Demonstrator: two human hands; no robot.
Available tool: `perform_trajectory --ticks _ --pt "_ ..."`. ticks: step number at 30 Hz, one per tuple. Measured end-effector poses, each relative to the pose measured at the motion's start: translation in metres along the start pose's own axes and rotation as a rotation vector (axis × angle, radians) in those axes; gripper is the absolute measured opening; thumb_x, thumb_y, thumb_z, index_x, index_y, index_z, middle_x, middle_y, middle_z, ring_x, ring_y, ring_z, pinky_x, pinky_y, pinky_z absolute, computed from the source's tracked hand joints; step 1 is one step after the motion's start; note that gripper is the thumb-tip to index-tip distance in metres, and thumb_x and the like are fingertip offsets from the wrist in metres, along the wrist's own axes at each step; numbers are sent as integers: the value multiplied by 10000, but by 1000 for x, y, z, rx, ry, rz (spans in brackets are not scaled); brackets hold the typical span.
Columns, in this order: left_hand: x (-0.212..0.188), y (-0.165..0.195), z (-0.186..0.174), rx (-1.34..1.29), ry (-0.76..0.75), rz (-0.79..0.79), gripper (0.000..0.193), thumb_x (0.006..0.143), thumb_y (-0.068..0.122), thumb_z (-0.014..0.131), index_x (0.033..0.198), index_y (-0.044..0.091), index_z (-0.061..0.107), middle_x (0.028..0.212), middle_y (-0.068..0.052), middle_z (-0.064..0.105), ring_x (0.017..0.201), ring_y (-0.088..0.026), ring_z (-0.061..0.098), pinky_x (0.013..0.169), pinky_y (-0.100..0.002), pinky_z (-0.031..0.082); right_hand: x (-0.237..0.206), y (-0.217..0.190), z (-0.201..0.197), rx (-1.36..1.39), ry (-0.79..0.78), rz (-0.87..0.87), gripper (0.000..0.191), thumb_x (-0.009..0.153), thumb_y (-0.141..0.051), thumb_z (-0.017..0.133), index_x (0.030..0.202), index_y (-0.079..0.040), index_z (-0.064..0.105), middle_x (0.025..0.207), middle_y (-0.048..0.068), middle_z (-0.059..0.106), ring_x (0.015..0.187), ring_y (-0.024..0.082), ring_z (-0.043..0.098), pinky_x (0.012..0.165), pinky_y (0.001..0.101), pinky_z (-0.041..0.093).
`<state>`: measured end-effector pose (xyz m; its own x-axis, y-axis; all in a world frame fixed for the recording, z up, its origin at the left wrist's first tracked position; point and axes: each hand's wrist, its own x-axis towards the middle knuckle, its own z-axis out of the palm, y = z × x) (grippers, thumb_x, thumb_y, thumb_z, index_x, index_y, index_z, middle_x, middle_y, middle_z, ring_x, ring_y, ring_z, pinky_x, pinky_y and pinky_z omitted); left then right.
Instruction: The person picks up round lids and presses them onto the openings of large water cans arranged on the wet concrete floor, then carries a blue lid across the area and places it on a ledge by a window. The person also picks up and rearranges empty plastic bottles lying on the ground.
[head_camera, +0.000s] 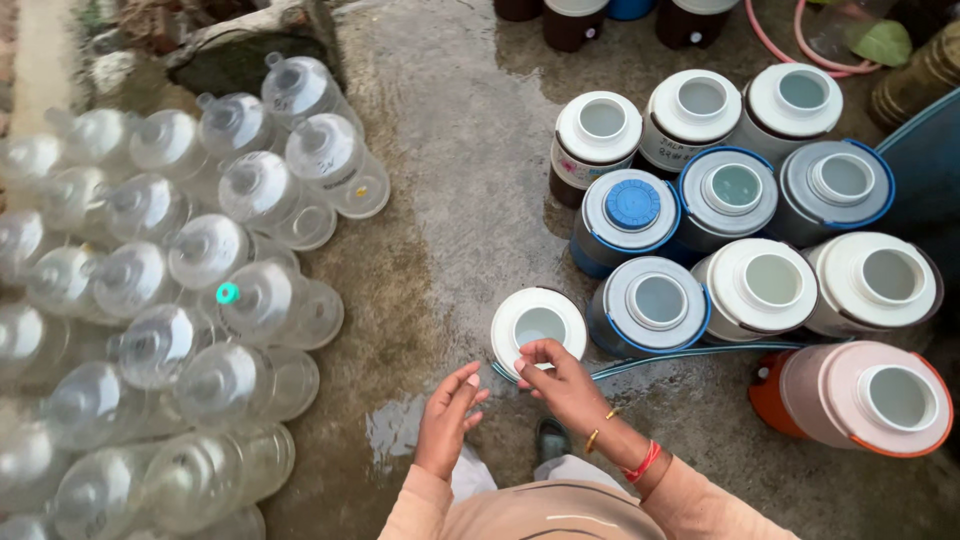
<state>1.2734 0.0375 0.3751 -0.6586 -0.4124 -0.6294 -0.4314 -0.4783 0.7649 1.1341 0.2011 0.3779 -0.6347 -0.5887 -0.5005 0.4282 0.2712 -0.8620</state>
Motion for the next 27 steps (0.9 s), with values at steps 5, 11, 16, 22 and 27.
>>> perform_trajectory --ticks 5,11,16,22,27 --pt "89 30 -57 31 -72 -34 478 930 371 633 1364 170 658 1274 27 694 1107 -142 688 843 -298 502 66 -20 37 -18 98 -19 374 921 -297 692 1221 -91 610 1097 40 696 868 108 686 738 263 543" --pt "193 94 -141 141 -168 -105 481 916 365 667 1359 178 672 1277 24 705 1072 -124 678 825 -287 489 142 -64 105 -100 289 30 449 882 -306 743 1244 -78 605 1115 43 676 857 120 685 749 287 556" --pt "268 153 -189 275 -246 -127 488 899 383 678 1344 182 668 1249 16 731 1049 -117 700 836 -291 501 189 -98 138 -145 369 48 501 858 -332 764 1258 -78 602 1136 26 680 851 115 687 751 279 561" --pt "334 191 -193 328 -386 60 452 924 350 699 1323 138 688 1079 19 728 967 -80 665 707 -245 474 226 -108 142 -46 442 74 498 858 -306 754 1259 -55 598 1142 39 666 827 123 666 730 279 558" --pt "358 197 -154 277 -513 -2 401 940 312 679 1300 135 690 1053 53 706 933 -49 637 678 -220 458 264 -112 125 2 505 117 499 861 -310 755 1256 -46 602 1124 53 661 824 126 656 718 283 545"
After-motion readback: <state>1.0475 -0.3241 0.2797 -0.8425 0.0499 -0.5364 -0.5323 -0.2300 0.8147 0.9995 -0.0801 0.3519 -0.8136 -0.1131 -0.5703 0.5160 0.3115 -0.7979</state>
